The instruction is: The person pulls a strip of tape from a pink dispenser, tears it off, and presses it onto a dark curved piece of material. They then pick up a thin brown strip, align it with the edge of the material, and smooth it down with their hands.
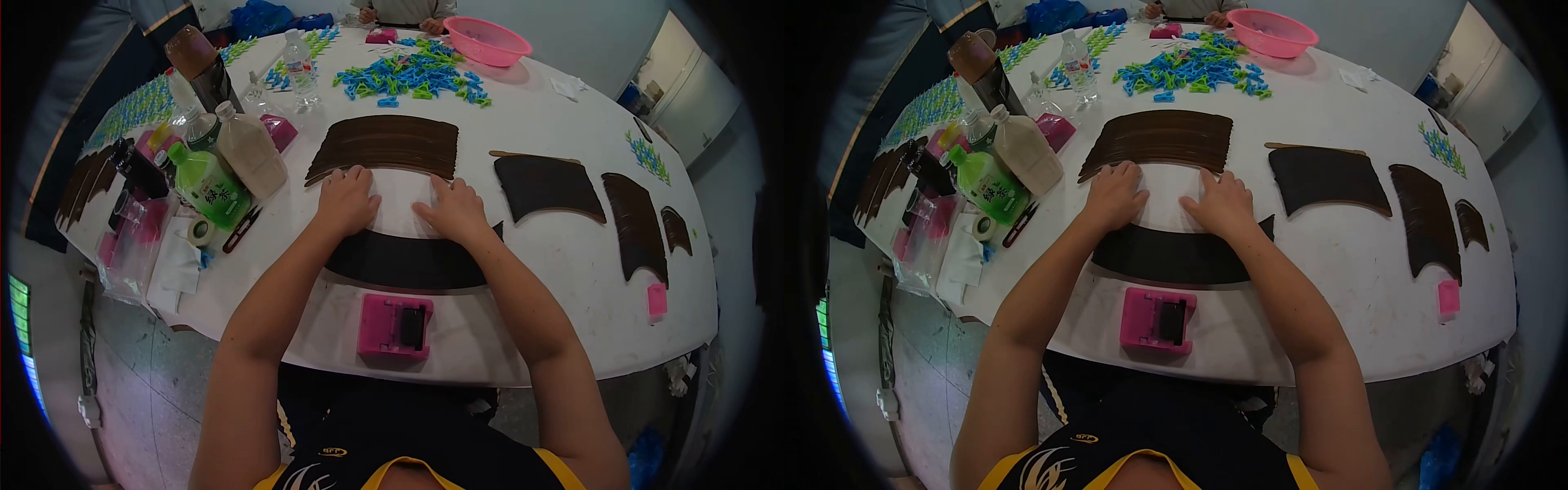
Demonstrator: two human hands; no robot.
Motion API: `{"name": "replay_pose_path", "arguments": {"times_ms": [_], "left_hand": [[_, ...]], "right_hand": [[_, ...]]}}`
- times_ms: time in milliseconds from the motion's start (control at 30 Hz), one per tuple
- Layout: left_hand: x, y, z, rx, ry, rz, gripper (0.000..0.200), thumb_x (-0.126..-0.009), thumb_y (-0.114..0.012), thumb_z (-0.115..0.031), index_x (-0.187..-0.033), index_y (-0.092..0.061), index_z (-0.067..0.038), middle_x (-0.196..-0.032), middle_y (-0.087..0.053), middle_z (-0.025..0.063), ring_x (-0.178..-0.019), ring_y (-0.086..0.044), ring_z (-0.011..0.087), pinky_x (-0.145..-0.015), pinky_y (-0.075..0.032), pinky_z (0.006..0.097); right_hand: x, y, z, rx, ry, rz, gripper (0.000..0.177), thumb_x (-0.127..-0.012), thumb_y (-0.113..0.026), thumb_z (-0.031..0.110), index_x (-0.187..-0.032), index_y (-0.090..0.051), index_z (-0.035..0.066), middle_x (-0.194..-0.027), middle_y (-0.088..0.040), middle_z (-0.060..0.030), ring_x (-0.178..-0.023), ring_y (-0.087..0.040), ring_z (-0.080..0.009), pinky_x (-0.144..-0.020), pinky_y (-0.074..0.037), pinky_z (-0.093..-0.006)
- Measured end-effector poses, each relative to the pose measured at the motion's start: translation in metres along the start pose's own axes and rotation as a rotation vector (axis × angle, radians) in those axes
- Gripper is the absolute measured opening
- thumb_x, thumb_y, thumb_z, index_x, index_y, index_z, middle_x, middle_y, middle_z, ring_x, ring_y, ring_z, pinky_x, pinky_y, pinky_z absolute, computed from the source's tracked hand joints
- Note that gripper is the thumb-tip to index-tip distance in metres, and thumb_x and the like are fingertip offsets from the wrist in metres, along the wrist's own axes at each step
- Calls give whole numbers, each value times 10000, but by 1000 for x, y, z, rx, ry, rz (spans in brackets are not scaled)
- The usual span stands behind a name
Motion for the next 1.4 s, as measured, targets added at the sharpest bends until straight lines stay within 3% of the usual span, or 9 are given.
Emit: {"name": "replay_pose_path", "arguments": {"times_ms": [467,867,1033,1400], "left_hand": [[3,2,-1,3,47,-12,459,-923,-683,-356,-1259,-611,-52,-1328,-606,118,-1224,-555,374,-1055,-432,533],[37,19,19,-27,287,-12,471,-947,-667,-378,-1274,-618,-43,-1366,-599,150,-1217,-563,388,-1039,-450,532],[36,14,21,-13,309,-12,492,-958,-631,-417,-1282,-633,-46,-1362,-572,150,-1283,-510,346,-1040,-423,516],[33,11,23,-9,331,31,550,-951,-622,-438,-1330,-608,-39,-1443,-535,162,-1341,-477,362,-1076,-405,525]], "right_hand": [[-1,7,3,18,-46,56,831,-894,-670,612,-1565,-485,159,-1393,-579,-238,-1294,-574,-406,-1078,-462,-527],[-3,7,5,78,-39,79,822,-925,-644,619,-1583,-459,162,-1391,-575,-239,-1277,-591,-412,-1065,-481,-518],[-3,4,2,78,-33,67,836,-917,-650,629,-1585,-460,162,-1382,-572,-243,-1273,-588,-420,-1064,-481,-525],[-2,4,0,44,-17,36,817,-911,-679,598,-1571,-487,156,-1356,-577,-250,-1271,-582,-425,-1071,-478,-507]]}}
Point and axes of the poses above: each hand's wrist, its own x-axis away from the middle knuckle, its own y-axis out of the back of the hand, z = x × y, the point moved 4 cm from there along -x, towards the middle knuckle
